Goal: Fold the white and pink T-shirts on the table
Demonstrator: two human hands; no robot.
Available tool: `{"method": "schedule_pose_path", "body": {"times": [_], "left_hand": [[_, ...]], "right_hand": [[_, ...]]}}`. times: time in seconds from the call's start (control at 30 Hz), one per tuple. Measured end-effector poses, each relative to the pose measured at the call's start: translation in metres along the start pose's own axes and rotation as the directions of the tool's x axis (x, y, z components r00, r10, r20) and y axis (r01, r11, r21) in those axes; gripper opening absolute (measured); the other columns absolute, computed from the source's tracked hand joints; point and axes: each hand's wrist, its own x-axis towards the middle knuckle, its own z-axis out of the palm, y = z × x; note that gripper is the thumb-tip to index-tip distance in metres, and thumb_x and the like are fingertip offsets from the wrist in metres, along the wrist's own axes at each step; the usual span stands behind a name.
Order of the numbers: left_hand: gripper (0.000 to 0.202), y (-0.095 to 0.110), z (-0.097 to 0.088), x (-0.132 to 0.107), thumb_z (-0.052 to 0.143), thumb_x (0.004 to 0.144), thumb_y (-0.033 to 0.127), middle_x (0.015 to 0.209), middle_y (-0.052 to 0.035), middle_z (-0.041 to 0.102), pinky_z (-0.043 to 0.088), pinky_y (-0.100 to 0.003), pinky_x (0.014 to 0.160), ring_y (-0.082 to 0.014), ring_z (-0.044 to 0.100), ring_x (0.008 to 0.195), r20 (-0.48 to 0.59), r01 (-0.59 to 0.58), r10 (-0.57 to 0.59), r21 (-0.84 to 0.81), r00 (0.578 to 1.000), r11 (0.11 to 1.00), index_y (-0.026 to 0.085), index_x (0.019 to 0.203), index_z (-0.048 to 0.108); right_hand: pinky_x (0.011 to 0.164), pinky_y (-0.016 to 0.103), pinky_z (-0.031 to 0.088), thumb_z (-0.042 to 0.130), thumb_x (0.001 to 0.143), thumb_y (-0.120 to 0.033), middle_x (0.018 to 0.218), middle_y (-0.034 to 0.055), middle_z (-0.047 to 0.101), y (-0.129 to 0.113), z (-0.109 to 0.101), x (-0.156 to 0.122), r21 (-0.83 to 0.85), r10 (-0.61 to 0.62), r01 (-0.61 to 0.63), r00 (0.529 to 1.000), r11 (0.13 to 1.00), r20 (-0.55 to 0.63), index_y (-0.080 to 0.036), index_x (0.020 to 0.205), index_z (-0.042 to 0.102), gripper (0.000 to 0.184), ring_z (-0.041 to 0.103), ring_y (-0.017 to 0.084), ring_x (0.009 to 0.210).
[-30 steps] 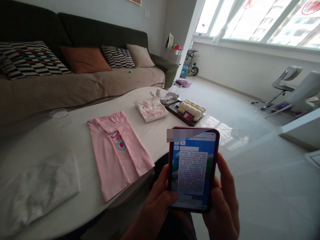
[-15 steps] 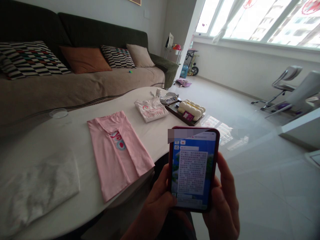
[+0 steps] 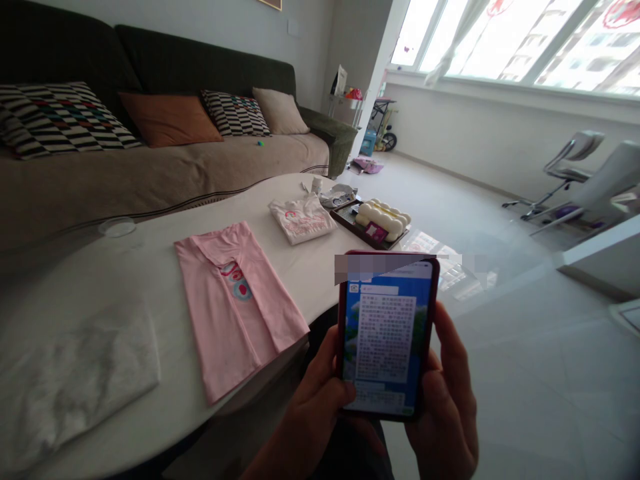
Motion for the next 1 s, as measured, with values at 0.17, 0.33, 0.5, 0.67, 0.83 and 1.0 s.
{"method": "schedule_pose_path", "body": {"times": [0.17, 0.33, 0.5, 0.67, 0.83, 1.0], "left_hand": [[0.058, -0.0019, -0.0018, 0.0004, 0.058, 0.074, 0.018, 0.103, -0.0028, 0.055, 0.059, -0.028, 0.048, -0.0168, 0.06, 0.076, 0.035, -0.051, 0.053, -0.048, 0.998, 0.998, 0.038, 0.128, 0.049], [0.052, -0.0027, -0.0006, 0.0011, 0.057, 0.076, 0.018, 0.094, -0.0013, 0.056, 0.059, -0.027, 0.049, -0.0159, 0.061, 0.075, 0.072, -0.068, 0.072, -0.056, 0.995, 0.996, 0.038, 0.124, 0.054], [0.054, -0.0008, 0.0016, 0.0011, 0.058, 0.075, 0.019, 0.097, -0.003, 0.056, 0.06, -0.027, 0.049, -0.017, 0.061, 0.076, 0.036, -0.047, 0.048, -0.038, 0.998, 0.998, 0.033, 0.127, 0.051], [0.057, 0.0004, 0.0022, 0.0008, 0.059, 0.074, 0.021, 0.101, -0.0038, 0.057, 0.059, -0.028, 0.047, -0.0196, 0.062, 0.08, -0.004, -0.023, 0.023, -0.025, 1.0, 0.999, 0.033, 0.129, 0.048], [0.052, 0.0, 0.0024, 0.0008, 0.059, 0.075, 0.022, 0.102, -0.0041, 0.058, 0.059, -0.027, 0.046, -0.0201, 0.063, 0.08, 0.005, -0.032, 0.033, -0.017, 0.999, 0.999, 0.033, 0.125, 0.051], [0.054, -0.0014, 0.0007, 0.0007, 0.059, 0.075, 0.023, 0.106, -0.0051, 0.057, 0.059, -0.028, 0.046, -0.0213, 0.063, 0.082, -0.022, -0.041, 0.041, 0.005, 0.999, 0.999, 0.033, 0.127, 0.05]], "right_hand": [[0.07, 0.041, 0.058, 0.041, 0.093, -0.035, 0.124, 0.0062, 0.062, -0.0065, 0.0073, -0.0026, -0.012, 0.099, -0.101, 0.992, 0.995, -0.078, -0.037, 0.143, 0.03, 0.051, 0.066, 0.03, 0.099], [0.074, 0.045, 0.057, 0.04, 0.094, -0.036, 0.125, 0.0041, 0.061, -0.0071, 0.0073, -0.0031, -0.037, 0.093, -0.096, 0.994, 0.995, -0.065, -0.039, 0.142, 0.031, 0.049, 0.064, 0.031, 0.104], [0.072, 0.043, 0.057, 0.043, 0.092, -0.036, 0.123, 0.0044, 0.063, -0.0076, 0.0086, -0.0027, -0.007, 0.103, -0.104, 0.991, 0.995, -0.087, -0.039, 0.14, 0.034, 0.049, 0.065, 0.03, 0.101], [0.067, 0.041, 0.058, 0.045, 0.092, -0.036, 0.119, 0.004, 0.065, -0.0083, 0.0096, -0.0026, 0.015, 0.109, -0.108, 0.99, 0.994, -0.087, -0.04, 0.139, 0.036, 0.048, 0.068, 0.029, 0.094], [0.064, 0.04, 0.058, 0.044, 0.092, -0.036, 0.124, 0.0031, 0.062, -0.0075, 0.0072, -0.0022, -0.06, 0.079, -0.082, 0.995, 0.995, -0.058, -0.04, 0.14, 0.034, 0.049, 0.066, 0.03, 0.099], [0.065, 0.04, 0.057, 0.044, 0.092, -0.037, 0.127, 0.0024, 0.061, -0.007, 0.0073, -0.003, -0.064, 0.089, -0.093, 0.994, 0.994, -0.06, -0.042, 0.14, 0.033, 0.049, 0.064, 0.03, 0.104]]}}
